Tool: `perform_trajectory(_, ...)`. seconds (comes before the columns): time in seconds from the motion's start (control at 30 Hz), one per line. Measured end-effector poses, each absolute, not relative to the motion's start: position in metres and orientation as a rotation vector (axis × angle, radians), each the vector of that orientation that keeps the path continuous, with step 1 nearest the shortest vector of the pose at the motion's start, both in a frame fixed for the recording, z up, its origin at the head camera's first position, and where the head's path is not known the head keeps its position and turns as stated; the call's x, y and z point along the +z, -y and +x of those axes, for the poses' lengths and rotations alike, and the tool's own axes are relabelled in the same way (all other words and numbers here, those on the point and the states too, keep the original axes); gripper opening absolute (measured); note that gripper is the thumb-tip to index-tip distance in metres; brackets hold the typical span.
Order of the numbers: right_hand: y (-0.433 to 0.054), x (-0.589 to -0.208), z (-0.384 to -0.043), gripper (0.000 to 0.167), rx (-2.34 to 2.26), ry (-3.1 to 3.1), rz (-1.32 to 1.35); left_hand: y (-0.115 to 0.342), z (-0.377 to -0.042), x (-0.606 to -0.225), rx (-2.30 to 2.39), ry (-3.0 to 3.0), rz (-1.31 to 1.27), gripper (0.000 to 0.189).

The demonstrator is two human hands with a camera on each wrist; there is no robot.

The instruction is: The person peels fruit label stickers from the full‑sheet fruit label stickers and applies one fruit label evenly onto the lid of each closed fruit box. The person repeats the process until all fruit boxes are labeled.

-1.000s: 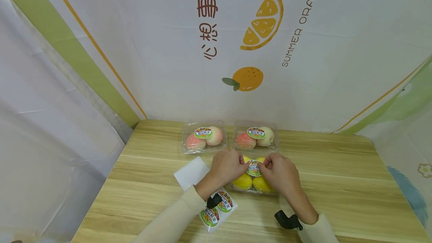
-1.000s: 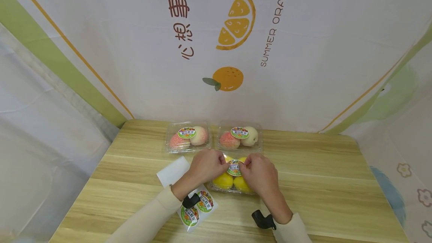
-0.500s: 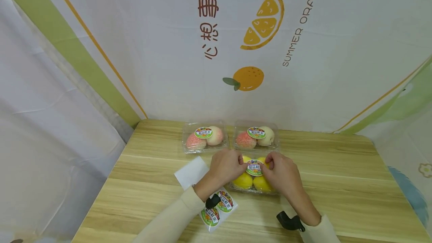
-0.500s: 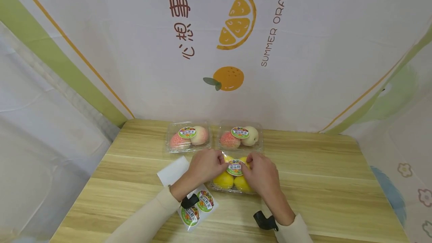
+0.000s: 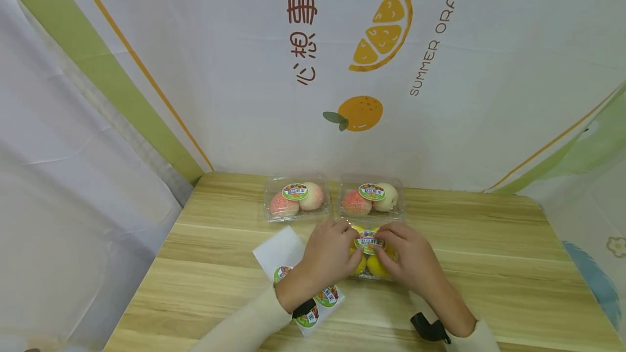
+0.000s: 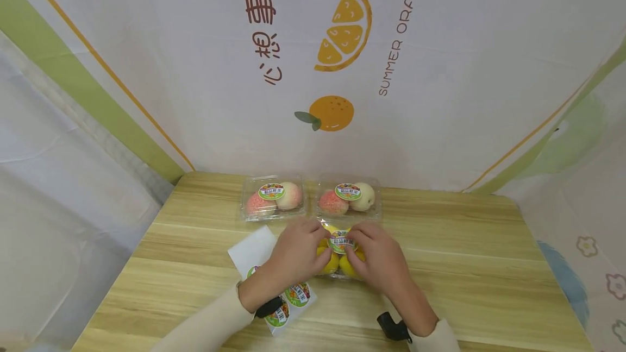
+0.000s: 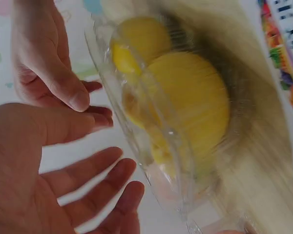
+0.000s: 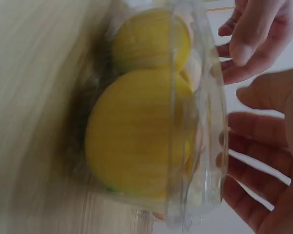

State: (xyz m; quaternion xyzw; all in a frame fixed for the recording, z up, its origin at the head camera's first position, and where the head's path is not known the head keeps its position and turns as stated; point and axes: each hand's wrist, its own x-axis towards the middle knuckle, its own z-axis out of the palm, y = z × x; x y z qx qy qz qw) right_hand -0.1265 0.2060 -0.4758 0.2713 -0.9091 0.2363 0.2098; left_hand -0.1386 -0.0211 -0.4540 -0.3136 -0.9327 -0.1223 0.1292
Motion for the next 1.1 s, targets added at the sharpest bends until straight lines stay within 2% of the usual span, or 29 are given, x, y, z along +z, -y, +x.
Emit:
perform_trajectory(0.2, -0.214, -0.481, -0.120, 0.033, 0.541, 2.464, 0.955, 0.027, -0.128, -0.454, -0.187, 2.769, -1.105, 0.042)
perform_trajectory(0.57, -0.216, -0.486, -0.114, 0.045, 0.452, 2.496, 1.011, 0.035, -0.124, -0.459, -0.110, 2.695, -1.255, 0.053)
perform_trajectory(1.1, -0.219, -0.489, -0.115, 0.039, 0.428, 2.523, 1.008, 0.038, -0.127, -0.463, -0.056, 2.724, -1.285, 0.053)
